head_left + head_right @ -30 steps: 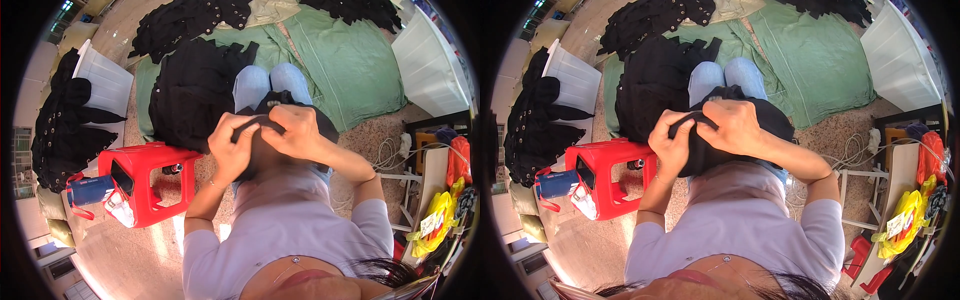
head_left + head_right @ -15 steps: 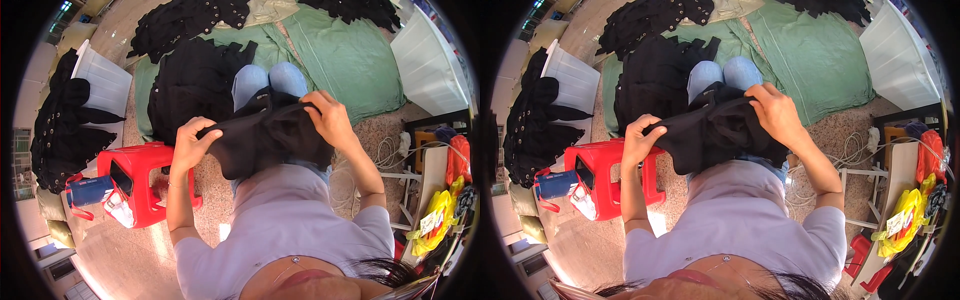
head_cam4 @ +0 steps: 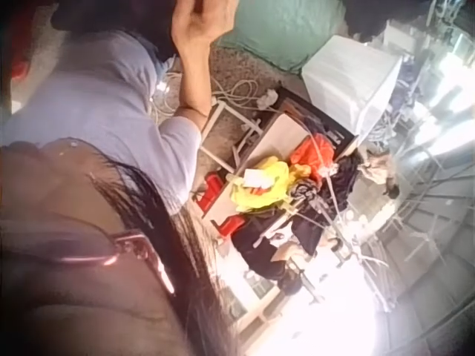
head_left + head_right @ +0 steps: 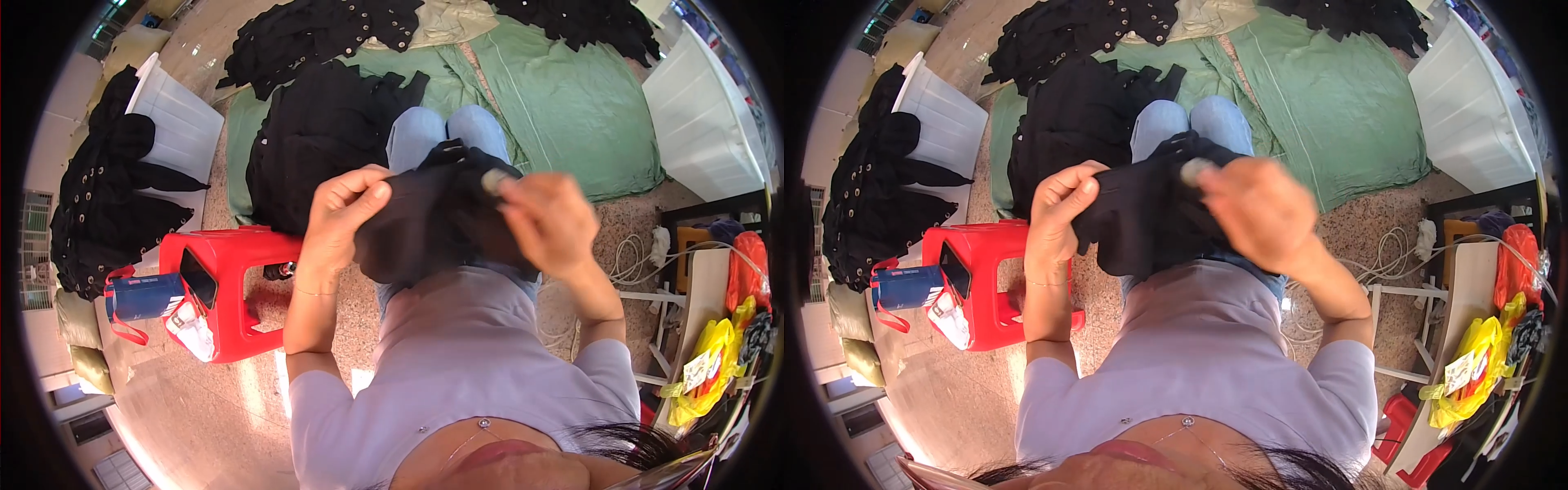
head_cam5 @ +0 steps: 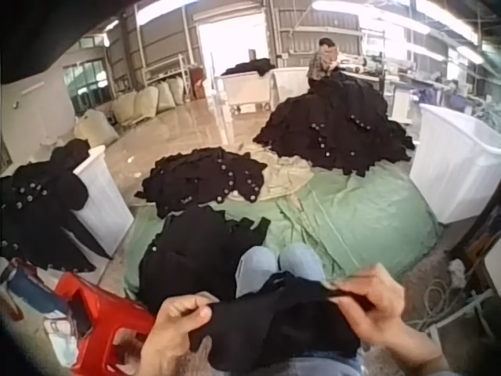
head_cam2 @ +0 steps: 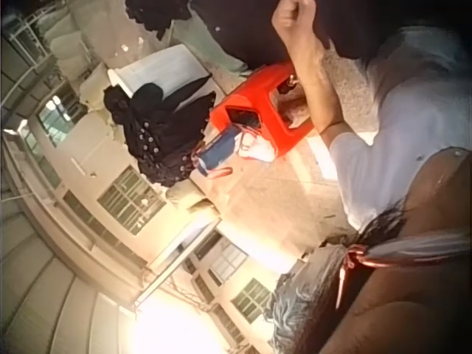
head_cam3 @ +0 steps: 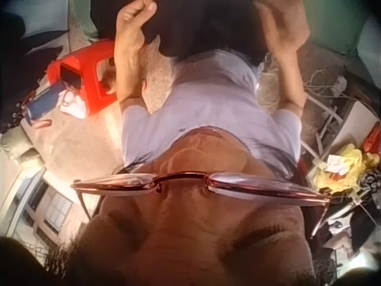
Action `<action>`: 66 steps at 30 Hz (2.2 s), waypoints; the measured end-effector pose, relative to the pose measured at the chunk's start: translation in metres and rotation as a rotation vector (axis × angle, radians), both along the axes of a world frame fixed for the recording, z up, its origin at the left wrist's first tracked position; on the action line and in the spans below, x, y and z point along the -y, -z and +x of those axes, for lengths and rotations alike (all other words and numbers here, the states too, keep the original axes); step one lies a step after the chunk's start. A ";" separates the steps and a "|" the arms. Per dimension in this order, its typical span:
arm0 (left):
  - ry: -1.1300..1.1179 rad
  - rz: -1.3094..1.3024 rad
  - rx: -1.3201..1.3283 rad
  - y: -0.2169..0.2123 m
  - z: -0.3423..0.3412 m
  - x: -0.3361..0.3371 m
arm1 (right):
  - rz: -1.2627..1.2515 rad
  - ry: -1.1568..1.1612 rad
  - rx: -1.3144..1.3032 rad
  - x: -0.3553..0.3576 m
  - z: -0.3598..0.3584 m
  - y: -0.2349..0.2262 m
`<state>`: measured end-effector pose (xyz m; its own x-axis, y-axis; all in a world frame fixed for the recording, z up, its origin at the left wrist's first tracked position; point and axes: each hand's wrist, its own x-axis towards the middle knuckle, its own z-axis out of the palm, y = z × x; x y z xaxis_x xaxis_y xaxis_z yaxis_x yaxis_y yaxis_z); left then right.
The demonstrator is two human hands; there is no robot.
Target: Inspecting black sweaters for quality control, checking buttons and tags.
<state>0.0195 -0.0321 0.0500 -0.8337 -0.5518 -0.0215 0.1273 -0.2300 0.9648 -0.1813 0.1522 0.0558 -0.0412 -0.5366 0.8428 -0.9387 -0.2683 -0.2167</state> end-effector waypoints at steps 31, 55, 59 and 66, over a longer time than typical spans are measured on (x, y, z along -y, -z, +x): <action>-0.097 -0.660 -0.048 0.021 -0.012 -0.018 | 0.600 -0.436 0.318 0.046 0.003 0.005; -0.144 -0.332 0.294 0.033 0.042 0.021 | 0.399 0.001 0.482 0.021 -0.023 0.042; -0.186 -0.043 0.098 0.025 0.041 0.017 | 0.337 -0.103 0.819 0.012 -0.026 0.050; -0.028 0.087 -0.032 0.002 0.009 -0.004 | 0.180 -0.221 0.217 0.001 0.012 -0.001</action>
<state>0.0289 -0.0281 0.0485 -0.8191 -0.5719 -0.0437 0.1654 -0.3085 0.9367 -0.1689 0.1515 0.0566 -0.0757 -0.6917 0.7182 -0.7891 -0.3988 -0.4672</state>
